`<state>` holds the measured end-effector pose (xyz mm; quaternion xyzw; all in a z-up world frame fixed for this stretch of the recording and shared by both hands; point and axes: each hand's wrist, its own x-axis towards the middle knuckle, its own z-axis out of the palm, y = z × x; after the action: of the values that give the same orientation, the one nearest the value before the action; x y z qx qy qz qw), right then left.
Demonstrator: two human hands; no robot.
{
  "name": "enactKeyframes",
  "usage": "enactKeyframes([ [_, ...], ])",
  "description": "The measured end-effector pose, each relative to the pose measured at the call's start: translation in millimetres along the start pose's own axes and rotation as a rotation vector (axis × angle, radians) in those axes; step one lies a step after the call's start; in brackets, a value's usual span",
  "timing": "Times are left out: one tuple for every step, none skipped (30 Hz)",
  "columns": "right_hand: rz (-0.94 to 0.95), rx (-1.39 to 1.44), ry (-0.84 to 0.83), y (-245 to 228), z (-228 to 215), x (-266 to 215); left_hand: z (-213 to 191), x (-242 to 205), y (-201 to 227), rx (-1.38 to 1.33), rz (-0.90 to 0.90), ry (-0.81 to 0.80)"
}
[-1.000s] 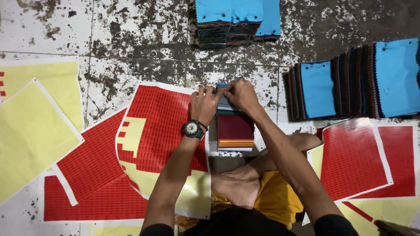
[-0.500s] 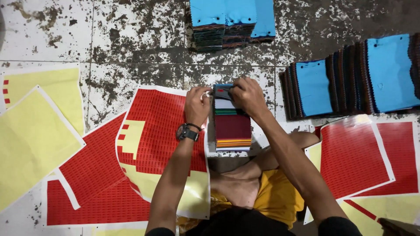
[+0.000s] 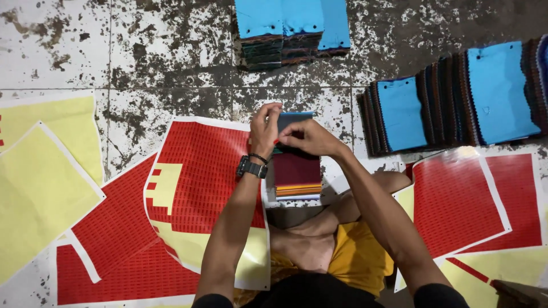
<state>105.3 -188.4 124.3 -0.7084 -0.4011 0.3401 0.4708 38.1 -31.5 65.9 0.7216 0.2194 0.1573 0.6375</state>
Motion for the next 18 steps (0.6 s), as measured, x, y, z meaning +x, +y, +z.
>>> enactKeyframes([
  [0.004, 0.002, -0.001, 2.3, 0.1, -0.4, 2.0, 0.4, -6.3, -0.001, -0.004, -0.001],
  [0.010, 0.009, -0.013, 4.6, 0.6, -0.6, 3.7, 0.7, -12.6, 0.053, 0.035, 0.074],
  [0.013, 0.014, -0.027, 6.4, 0.5, 0.7, 4.7, 2.3, -18.5, 0.107, 0.077, 0.151],
  [0.014, 0.014, -0.030, 4.1, 0.2, 0.6, 1.9, -1.1, -13.1, 0.106, 0.075, 0.154],
  [0.022, 0.014, -0.039, 1.7, -0.1, 0.6, -0.9, -4.5, -7.6, 0.161, 0.106, 0.224],
  [0.030, 0.014, -0.048, -1.0, -0.4, 0.6, -3.7, -8.0, -2.0, 0.217, 0.137, 0.295],
  [0.029, 0.013, -0.050, -1.2, -0.2, 1.3, -2.8, -5.5, -8.0, 0.216, 0.138, 0.297],
  [0.030, 0.015, -0.057, -1.5, 0.1, 2.0, -1.7, -3.1, -14.0, 0.278, 0.166, 0.326],
  [0.035, 0.019, -0.064, -1.6, 1.1, 1.4, -0.5, -2.4, -20.5, 0.340, 0.192, 0.353],
  [0.037, 0.019, -0.066, -3.6, 0.8, 0.9, -2.2, -5.0, -15.2, 0.339, 0.189, 0.354],
  [0.045, 0.015, -0.066, -5.6, 0.0, 1.1, -4.0, -6.6, -9.6, 0.340, 0.184, 0.367],
  [0.053, 0.011, -0.065, -7.7, -0.9, 1.3, -5.8, -8.3, -3.8, 0.341, 0.180, 0.381],
  [0.052, 0.009, -0.066, -5.7, -0.2, 1.9, -6.6, -8.7, -2.1, 0.340, 0.180, 0.382],
  [0.055, 0.007, -0.061, -3.7, 0.3, 2.5, -7.4, -9.0, -0.4, 0.360, 0.189, 0.387],
  [0.059, 0.007, -0.056, -1.4, 1.5, 2.4, -8.3, -10.1, 1.0, 0.382, 0.197, 0.390],
  [0.059, 0.007, -0.057, 1.6, 2.0, 3.2, -8.7, -10.8, 2.5, 0.381, 0.196, 0.391],
  [0.056, -0.008, -0.048, 4.7, 2.7, 3.7, -9.1, -11.7, 3.8, 0.396, 0.200, 0.394],
  [0.053, -0.023, -0.039, 8.0, 3.4, 4.2, -9.4, -12.6, 5.1, 0.410, 0.204, 0.398],
])
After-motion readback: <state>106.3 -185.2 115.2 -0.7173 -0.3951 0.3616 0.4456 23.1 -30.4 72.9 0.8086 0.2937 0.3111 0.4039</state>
